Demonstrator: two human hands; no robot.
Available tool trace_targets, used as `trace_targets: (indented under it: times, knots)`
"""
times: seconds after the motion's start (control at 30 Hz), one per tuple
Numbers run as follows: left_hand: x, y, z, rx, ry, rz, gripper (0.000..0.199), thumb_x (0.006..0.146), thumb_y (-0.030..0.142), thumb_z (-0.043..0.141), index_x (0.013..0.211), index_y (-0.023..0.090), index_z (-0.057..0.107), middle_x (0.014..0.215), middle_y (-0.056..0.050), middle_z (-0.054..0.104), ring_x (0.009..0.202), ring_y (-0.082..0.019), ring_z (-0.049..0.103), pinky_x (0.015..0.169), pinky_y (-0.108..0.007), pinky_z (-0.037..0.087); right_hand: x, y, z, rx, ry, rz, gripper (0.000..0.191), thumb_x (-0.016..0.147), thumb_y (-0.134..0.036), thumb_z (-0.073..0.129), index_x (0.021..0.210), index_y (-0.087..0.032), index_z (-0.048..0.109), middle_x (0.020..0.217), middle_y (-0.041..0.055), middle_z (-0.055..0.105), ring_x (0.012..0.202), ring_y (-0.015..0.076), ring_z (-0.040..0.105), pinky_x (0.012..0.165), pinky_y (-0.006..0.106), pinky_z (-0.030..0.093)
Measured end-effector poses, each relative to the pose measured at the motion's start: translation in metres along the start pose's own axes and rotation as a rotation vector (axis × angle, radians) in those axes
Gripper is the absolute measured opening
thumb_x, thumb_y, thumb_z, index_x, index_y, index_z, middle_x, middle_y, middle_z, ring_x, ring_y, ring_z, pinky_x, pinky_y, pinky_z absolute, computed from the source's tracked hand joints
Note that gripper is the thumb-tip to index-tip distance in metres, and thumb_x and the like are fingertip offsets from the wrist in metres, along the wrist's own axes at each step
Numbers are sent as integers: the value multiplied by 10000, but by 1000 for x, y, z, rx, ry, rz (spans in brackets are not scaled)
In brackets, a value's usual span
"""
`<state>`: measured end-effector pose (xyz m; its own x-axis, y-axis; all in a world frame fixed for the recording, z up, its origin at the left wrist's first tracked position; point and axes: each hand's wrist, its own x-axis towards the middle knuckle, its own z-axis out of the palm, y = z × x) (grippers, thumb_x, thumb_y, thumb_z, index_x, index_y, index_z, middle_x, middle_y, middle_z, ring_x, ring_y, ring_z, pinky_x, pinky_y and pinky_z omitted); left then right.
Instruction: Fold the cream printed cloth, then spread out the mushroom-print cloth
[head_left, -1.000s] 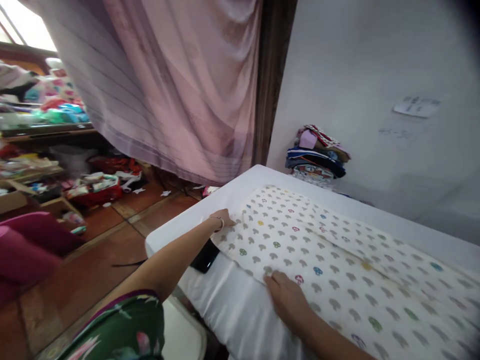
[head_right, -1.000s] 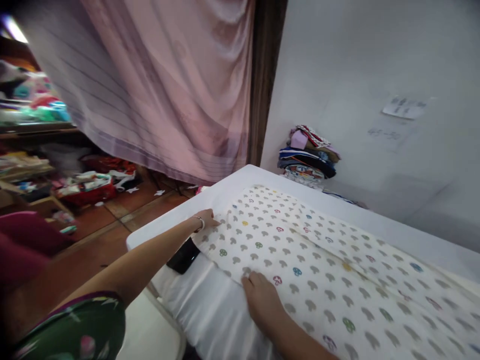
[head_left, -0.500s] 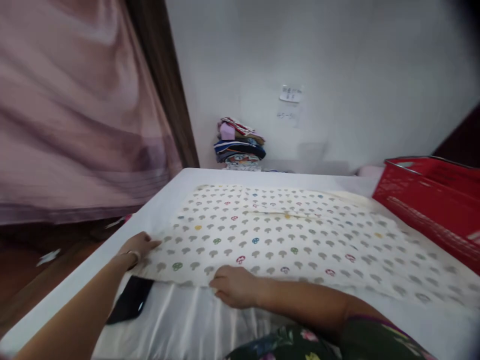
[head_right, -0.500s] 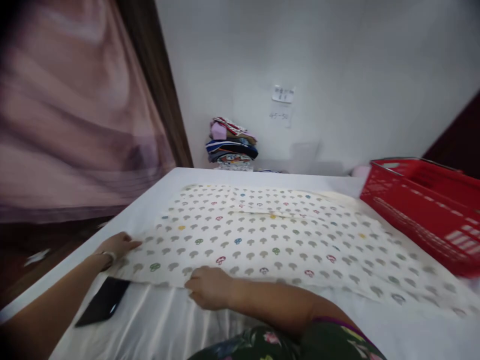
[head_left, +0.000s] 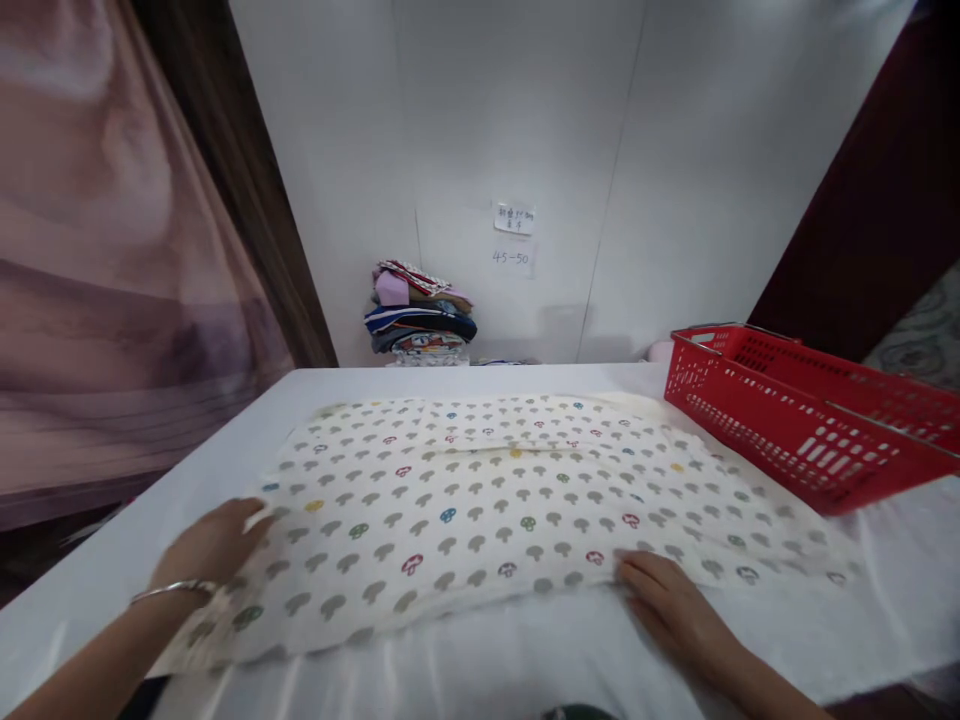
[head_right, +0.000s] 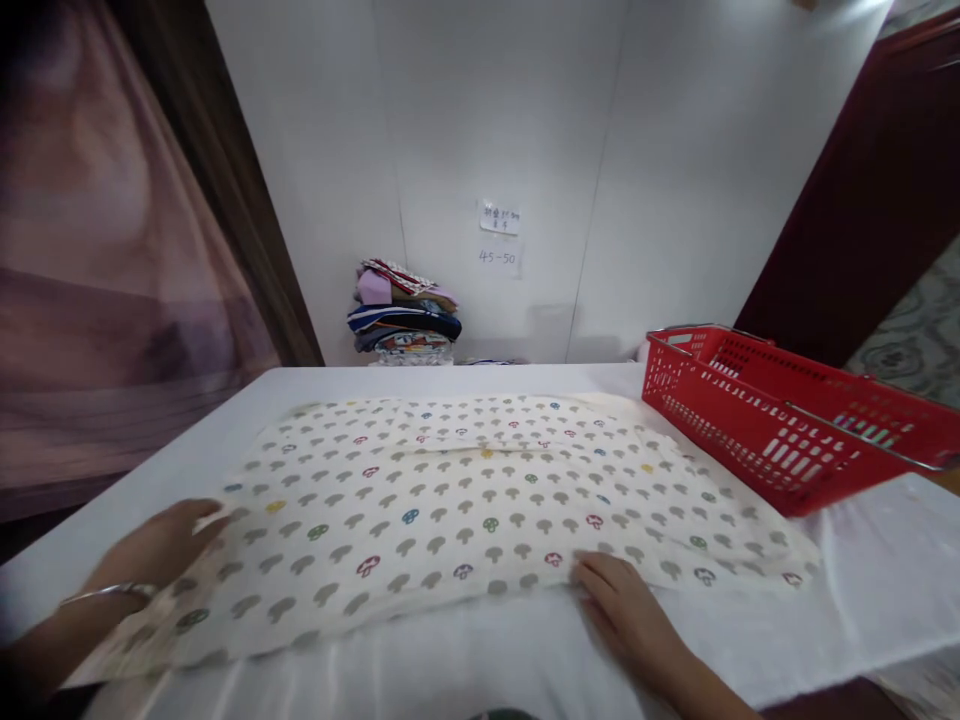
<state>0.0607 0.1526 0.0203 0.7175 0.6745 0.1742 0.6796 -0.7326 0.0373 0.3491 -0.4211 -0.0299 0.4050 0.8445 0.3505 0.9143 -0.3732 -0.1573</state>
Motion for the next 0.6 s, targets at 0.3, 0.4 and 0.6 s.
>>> trace_targets:
  times: [0.3, 0.4, 0.6]
  knots:
    - [-92, 218, 8, -259, -52, 937, 277, 780, 235, 467, 1007, 281, 620, 1013, -26, 655, 891, -170, 609, 812, -273, 493, -69, 90, -11, -161, 55, 176, 337, 870, -258, 438, 1159, -275, 610, 1167, 64, 609, 1072, 217, 561, 910, 387, 476]
    - [-95, 226, 14, -201, 3, 871, 427, 711, 82, 400, 1010, 284, 628, 1000, -19, 663, 887, -168, 617, 813, -279, 499, -79, 112, -16, -212, 63, 232, 362, 845, -203, 409, 1124, -247, 635, 1153, 75, 615, 1062, 224, 563, 902, 395, 472]
    - [-88, 226, 13, -137, 34, 799, 417, 712, 60, 377, 897, 293, 669, 937, -19, 688, 815, -167, 638, 744, -269, 511, -92, 145, -35, -247, 101, 329, 377, 777, -158, 396, 1000, -259, 682, 1025, 78, 643, 952, 227, 596, 836, 380, 493]
